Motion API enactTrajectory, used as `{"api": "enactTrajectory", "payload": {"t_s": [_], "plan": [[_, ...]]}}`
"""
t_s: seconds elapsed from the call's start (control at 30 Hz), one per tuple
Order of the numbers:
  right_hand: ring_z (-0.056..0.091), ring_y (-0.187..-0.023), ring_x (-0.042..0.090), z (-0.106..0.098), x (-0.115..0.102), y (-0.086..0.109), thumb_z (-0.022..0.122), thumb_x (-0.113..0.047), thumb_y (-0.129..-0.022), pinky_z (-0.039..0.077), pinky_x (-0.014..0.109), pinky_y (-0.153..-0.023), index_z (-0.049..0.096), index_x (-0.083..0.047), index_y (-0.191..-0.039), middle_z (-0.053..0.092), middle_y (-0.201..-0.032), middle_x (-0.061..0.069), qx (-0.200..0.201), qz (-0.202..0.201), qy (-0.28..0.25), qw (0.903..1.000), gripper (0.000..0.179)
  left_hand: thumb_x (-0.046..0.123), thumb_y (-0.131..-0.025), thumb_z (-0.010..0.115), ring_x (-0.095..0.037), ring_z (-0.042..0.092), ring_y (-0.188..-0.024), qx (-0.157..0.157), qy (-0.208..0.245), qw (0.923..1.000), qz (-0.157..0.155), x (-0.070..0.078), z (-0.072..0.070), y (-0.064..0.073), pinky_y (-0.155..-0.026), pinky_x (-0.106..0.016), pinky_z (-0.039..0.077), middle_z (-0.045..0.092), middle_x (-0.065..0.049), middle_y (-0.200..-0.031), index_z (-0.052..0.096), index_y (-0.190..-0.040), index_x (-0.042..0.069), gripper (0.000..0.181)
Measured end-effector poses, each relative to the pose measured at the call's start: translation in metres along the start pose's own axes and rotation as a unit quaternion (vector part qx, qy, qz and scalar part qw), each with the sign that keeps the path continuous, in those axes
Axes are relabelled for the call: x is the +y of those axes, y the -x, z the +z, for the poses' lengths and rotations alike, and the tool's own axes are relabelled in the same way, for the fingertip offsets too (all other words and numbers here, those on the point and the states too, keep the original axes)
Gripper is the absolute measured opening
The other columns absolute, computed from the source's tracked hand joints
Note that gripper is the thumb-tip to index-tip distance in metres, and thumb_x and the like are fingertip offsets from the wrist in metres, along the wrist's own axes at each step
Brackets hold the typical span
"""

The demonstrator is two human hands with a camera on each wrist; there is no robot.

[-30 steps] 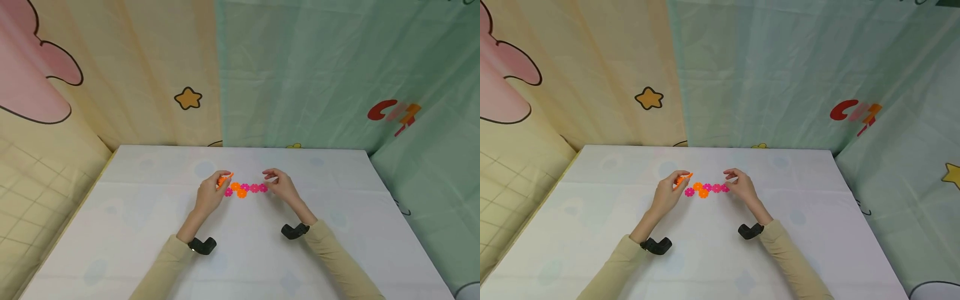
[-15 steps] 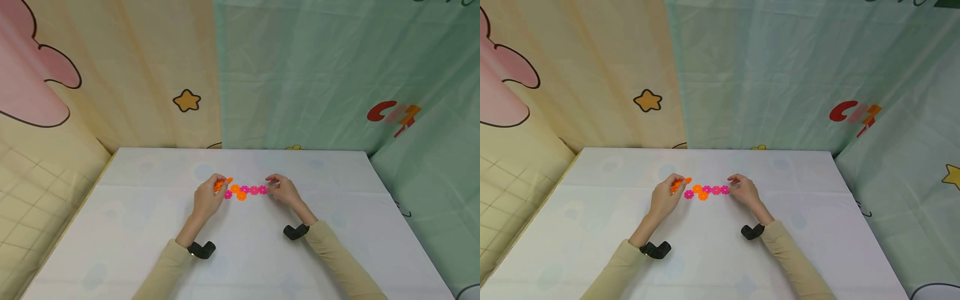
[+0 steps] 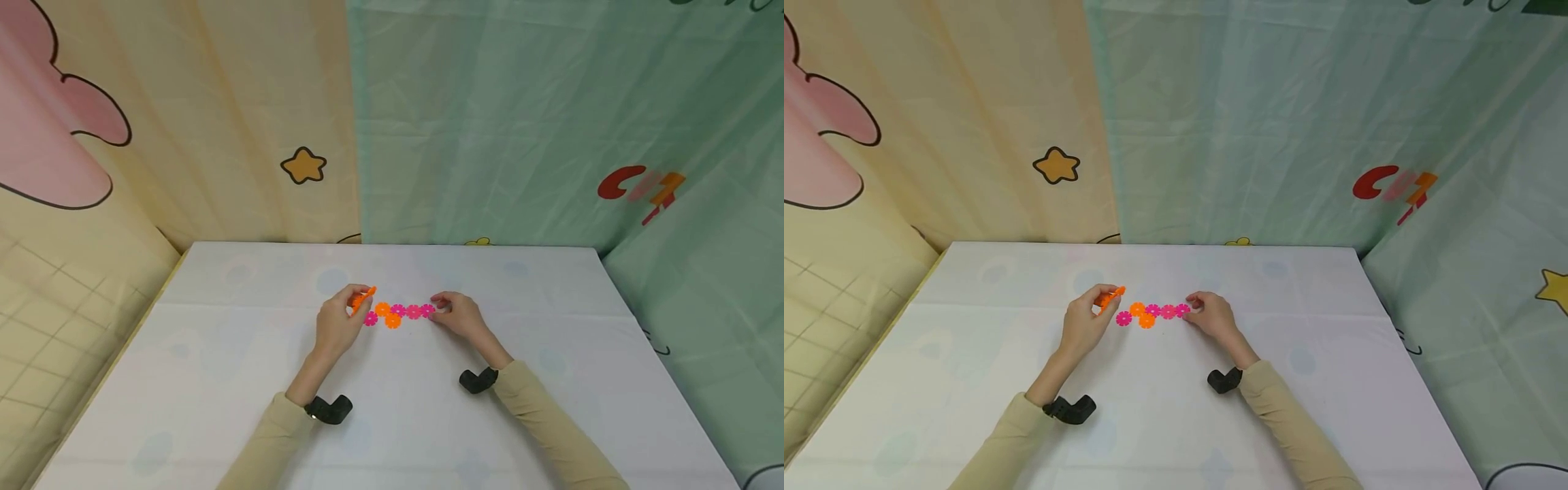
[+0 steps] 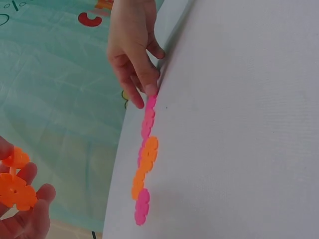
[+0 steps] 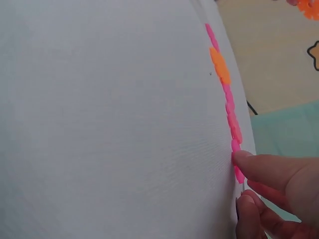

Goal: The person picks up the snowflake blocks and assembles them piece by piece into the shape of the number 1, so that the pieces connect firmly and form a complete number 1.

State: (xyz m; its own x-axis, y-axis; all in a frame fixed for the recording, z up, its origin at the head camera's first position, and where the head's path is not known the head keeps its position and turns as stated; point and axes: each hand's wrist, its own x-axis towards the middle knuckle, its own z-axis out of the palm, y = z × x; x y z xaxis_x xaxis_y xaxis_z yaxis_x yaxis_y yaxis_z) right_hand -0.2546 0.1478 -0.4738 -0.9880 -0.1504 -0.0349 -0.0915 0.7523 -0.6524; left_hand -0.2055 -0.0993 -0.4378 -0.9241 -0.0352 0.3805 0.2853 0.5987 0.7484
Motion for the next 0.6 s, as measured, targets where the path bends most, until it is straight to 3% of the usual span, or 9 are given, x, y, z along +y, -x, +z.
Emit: {"api": "enactTrajectory", "payload": {"t_s": [0.17, 0.6], "plan": [[0.056, -0.082, 0.018, 0.0007, 0.0, -0.0003, 0.074, -0.021, -0.084, 0.044, 0.026, -0.069, 0.071, -0.009, -0.111, 0.067, -0.102, 0.009, -0.006, -0.009, 0.024, 0.9996, 0.03, 0.021, -0.091, 0.065, -0.02, 0.061, -0.078, -0.009, 0.007, 0.9999, -0.001, 0.0022, 0.0004, 0.0012, -0.057, -0.021, 0.045, 0.073, -0.006, -0.093, 0.068, -0.108, 0.011, 0.019], [0.06, -0.082, 0.021, -0.0027, -0.0039, 0.003, 0.064, -0.015, -0.091, 0.049, 0.035, -0.072, 0.062, -0.007, -0.105, 0.066, -0.094, 0.01, 0.002, 0.0, 0.018, 0.9998, 0.016, 0.025, -0.092, 0.064, -0.019, 0.061, -0.074, -0.025, 0.007, 0.9997, -0.003, 0.0055, 0.0006, 0.0049, -0.057, -0.023, 0.043, 0.072, -0.004, -0.082, 0.066, -0.099, 0.01, 0.016]]}}
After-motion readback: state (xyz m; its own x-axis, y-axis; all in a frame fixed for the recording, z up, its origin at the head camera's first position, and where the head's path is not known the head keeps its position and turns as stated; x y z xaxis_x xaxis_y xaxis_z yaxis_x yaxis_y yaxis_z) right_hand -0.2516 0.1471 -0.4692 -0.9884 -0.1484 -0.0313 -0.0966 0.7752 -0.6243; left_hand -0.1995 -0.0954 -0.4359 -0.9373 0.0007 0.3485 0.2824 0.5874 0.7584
